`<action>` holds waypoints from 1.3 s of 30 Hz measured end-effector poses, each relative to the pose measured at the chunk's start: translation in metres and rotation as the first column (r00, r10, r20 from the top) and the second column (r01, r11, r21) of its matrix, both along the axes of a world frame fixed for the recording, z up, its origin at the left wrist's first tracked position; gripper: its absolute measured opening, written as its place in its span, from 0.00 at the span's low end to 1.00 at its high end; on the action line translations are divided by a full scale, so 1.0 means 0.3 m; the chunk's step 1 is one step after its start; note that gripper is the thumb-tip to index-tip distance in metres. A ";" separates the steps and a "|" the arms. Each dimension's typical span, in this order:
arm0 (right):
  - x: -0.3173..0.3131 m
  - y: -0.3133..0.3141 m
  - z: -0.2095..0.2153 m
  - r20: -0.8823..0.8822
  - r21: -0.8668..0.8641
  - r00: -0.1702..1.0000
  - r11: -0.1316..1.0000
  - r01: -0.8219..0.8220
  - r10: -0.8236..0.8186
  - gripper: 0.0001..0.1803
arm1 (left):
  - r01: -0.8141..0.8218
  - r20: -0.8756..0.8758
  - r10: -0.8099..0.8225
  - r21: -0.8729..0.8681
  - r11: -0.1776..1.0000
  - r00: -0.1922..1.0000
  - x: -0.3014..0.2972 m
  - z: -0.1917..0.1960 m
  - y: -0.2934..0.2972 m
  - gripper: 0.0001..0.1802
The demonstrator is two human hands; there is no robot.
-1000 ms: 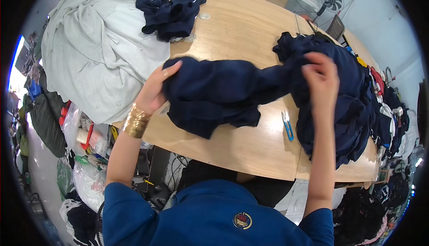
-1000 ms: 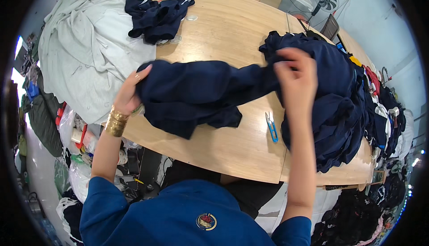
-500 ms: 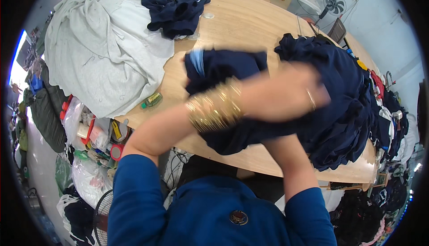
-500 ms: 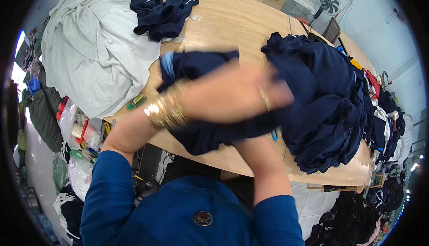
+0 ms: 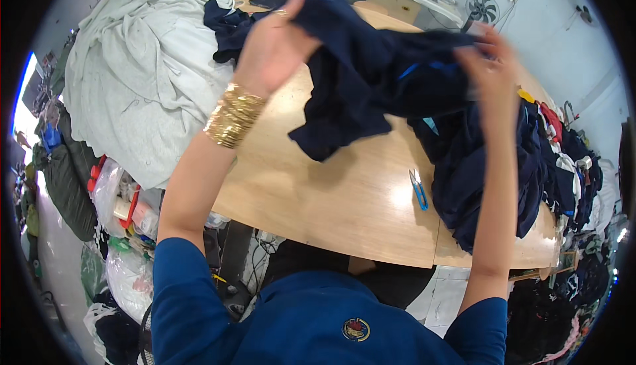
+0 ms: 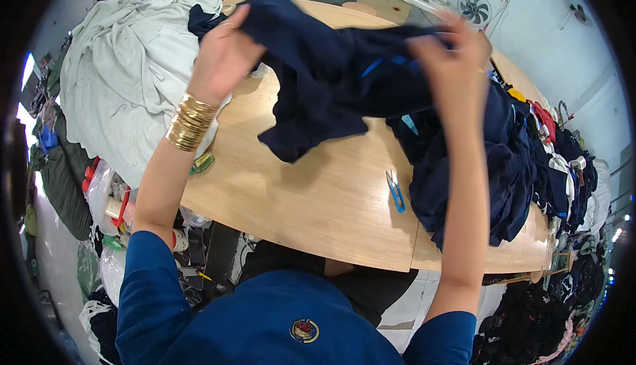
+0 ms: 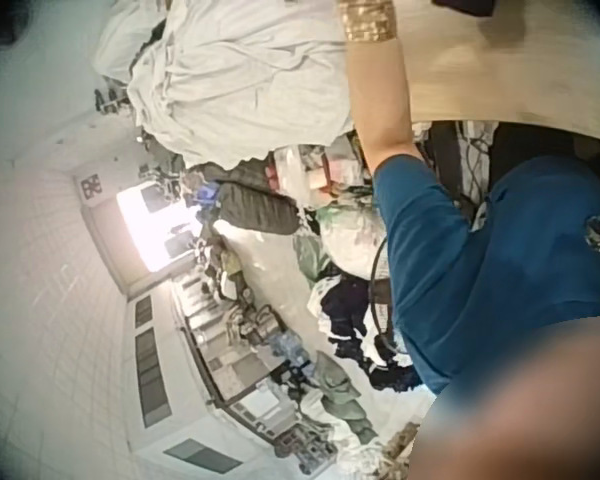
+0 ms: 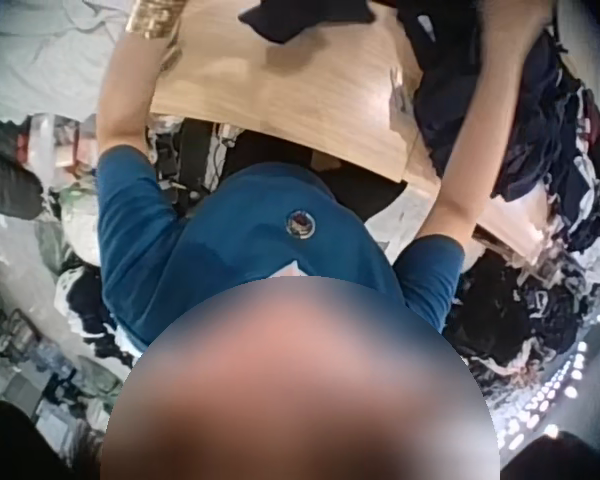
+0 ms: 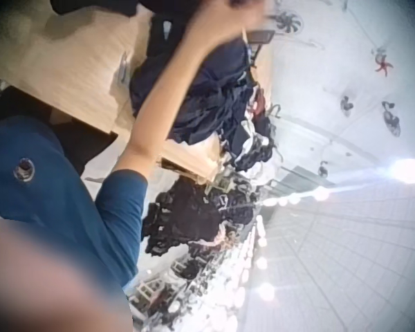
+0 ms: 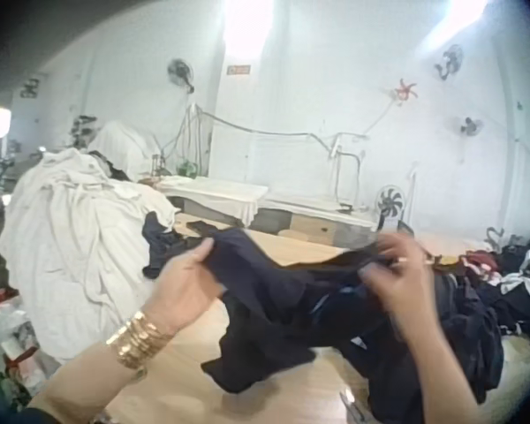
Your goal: Trimming excess threads from navy blue athletic shorts using small thread snips.
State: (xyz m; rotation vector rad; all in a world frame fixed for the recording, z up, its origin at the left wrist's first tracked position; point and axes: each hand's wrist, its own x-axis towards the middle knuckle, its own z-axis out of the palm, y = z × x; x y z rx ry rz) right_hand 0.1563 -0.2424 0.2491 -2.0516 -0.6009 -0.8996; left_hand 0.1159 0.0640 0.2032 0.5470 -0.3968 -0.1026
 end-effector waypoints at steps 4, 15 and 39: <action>-0.103 0.295 -0.187 -0.146 0.067 0.939 0.950 -0.305 0.312 0.40 | -0.142 0.158 0.108 0.224 0.964 0.982 -0.013 0.052 -0.308 0.07; 0.218 -0.059 0.087 -0.169 -0.739 0.872 0.645 0.196 -0.459 0.17 | -0.563 0.089 -0.574 0.365 -0.742 0.814 0.055 -0.034 0.233 0.24; 0.231 0.072 0.302 0.044 -0.228 0.996 0.972 -0.063 0.075 0.17 | -0.365 0.114 -0.490 0.813 -0.454 0.864 -0.109 -0.001 0.058 0.37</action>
